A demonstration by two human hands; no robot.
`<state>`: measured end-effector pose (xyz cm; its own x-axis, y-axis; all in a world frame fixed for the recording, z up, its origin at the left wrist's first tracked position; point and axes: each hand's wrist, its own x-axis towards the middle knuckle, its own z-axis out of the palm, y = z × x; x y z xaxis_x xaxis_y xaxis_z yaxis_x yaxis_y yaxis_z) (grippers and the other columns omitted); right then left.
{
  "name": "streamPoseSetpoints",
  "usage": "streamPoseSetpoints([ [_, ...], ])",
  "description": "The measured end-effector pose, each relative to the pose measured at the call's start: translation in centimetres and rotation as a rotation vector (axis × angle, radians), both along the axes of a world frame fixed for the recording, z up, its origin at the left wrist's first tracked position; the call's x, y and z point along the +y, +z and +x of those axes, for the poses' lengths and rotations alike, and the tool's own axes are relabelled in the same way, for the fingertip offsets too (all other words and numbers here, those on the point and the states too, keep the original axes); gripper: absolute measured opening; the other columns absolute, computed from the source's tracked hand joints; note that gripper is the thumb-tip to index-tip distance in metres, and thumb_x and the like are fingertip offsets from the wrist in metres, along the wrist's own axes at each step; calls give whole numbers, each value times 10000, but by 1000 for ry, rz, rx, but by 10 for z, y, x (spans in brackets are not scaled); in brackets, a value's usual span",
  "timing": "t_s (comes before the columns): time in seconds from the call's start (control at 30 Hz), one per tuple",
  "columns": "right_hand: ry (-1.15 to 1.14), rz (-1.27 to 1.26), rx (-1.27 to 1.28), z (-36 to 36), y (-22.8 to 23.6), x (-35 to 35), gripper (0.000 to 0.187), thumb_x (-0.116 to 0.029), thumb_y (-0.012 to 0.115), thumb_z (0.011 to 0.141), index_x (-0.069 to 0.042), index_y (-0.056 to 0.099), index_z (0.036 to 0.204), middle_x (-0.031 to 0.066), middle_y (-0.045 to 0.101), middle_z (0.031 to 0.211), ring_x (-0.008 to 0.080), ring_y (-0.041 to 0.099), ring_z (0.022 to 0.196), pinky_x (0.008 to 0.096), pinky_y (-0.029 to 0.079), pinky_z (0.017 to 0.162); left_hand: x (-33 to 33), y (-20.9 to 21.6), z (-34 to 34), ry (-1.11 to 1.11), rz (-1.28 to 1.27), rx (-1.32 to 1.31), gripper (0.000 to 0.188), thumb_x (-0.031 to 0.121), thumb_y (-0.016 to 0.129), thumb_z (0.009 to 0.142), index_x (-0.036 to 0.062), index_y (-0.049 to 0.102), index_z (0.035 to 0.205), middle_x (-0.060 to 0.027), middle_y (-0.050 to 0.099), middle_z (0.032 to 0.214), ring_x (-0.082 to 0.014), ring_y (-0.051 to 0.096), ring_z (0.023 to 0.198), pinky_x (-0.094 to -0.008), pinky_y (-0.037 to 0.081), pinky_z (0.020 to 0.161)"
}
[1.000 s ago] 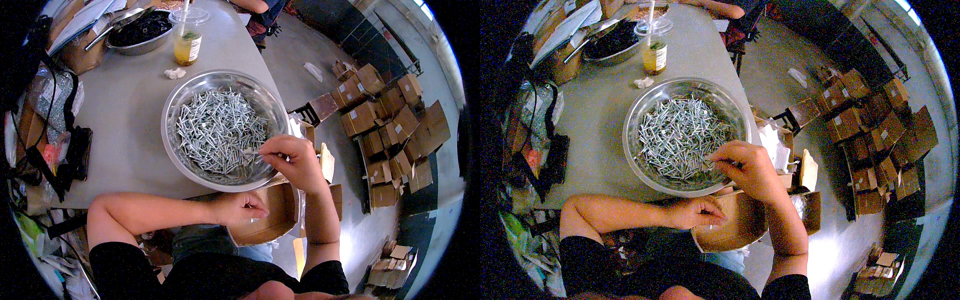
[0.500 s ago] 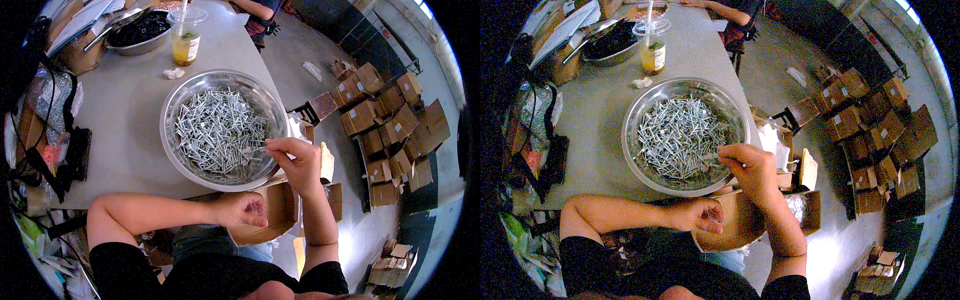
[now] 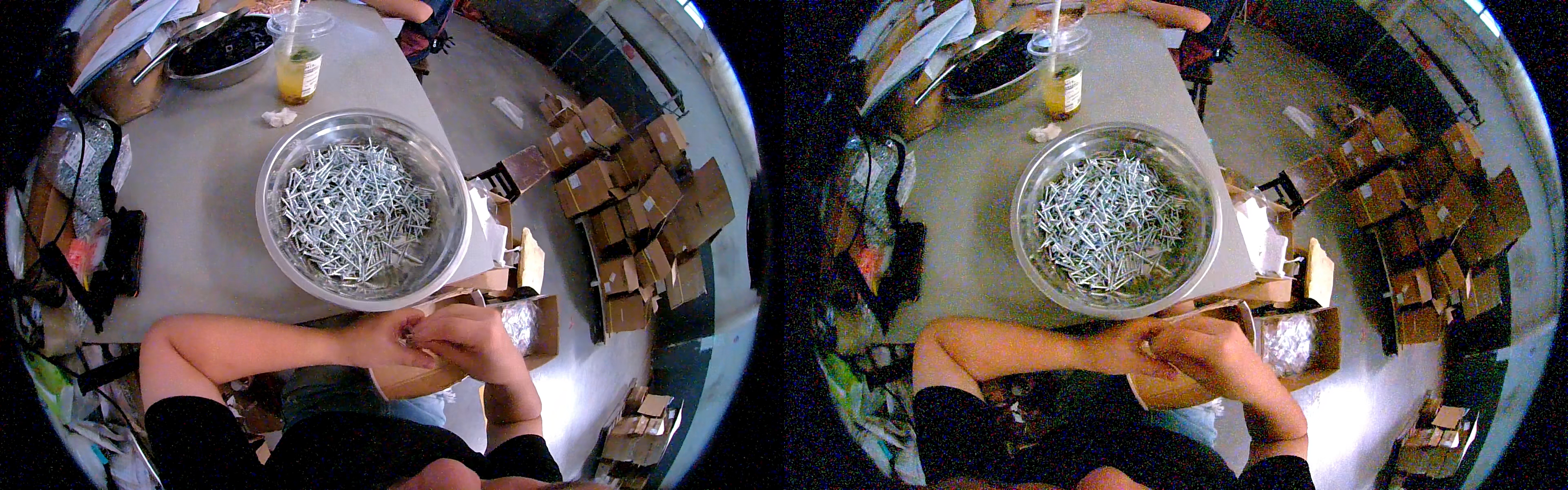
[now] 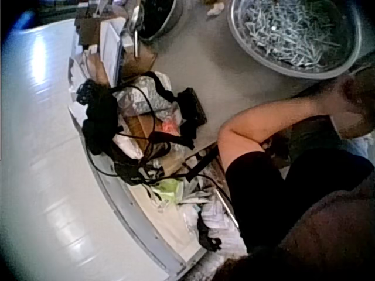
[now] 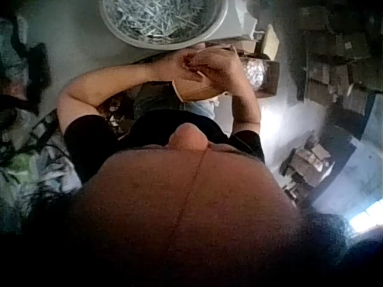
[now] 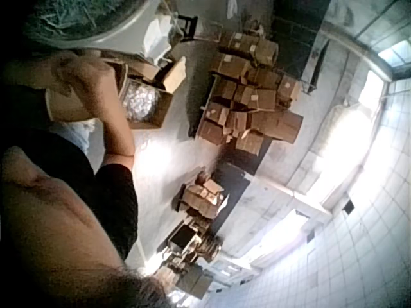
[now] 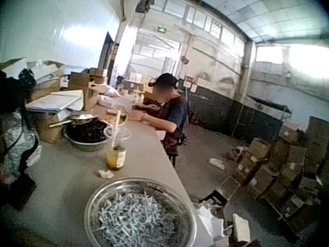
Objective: The person picks individual nails from a large metal bowl and places them into a small plastic bag held in their left hand. The task involves repetitive hand movements to transfer the nails one by one into the packaging.
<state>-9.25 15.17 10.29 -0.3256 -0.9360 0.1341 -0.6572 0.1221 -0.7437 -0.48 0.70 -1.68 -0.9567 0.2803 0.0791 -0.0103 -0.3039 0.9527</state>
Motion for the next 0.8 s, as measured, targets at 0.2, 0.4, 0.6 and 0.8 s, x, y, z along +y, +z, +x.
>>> streamPoseSetpoints([
  [0.2, -35, 4, 71, 9, 1, -1, 241, -99, 727, 731, -65, 675, 964, 118, 652, 1048, 322, 632, 977, 391, 527, 820, -2, 14, -2, -48, 84, 51, 481, 201, 809, 747, 33, 544, 1111, -31, 598, 992, -143, 551, 975, -294, 460, 849],
  [0.4, 19, -28, 279, 7, -4, 1, 213, -81, 752, 686, -76, 654, 876, 105, 624, 1056, 342, 593, 1010, 423, 506, 847, -4, 34, 4, 28, -34, 115, 412, 208, 786, 785, 10, 551, 1059, -60, 599, 980, -160, 567, 966, -311, 471, 827],
  [0.6, -227, -50, 165, 3, -26, 20, 192, 10, 751, 658, -34, 628, 799, 92, 653, 801, 251, 660, 742, 318, 530, 653, -3, 18, -1, 315, -234, 343, 224, 138, 639, 888, -4, 551, 1038, -122, 603, 1006, -226, 587, 964, -332, 465, 830],
  [0.8, -265, 28, 36, 9, -33, 18, 150, -28, 724, 743, -25, 612, 843, 99, 622, 773, 248, 623, 703, 314, 488, 603, -8, 16, 8, 270, -383, 205, 106, 85, 588, 891, 9, 571, 964, -141, 615, 898, -257, 618, 818, -351, 474, 727],
])
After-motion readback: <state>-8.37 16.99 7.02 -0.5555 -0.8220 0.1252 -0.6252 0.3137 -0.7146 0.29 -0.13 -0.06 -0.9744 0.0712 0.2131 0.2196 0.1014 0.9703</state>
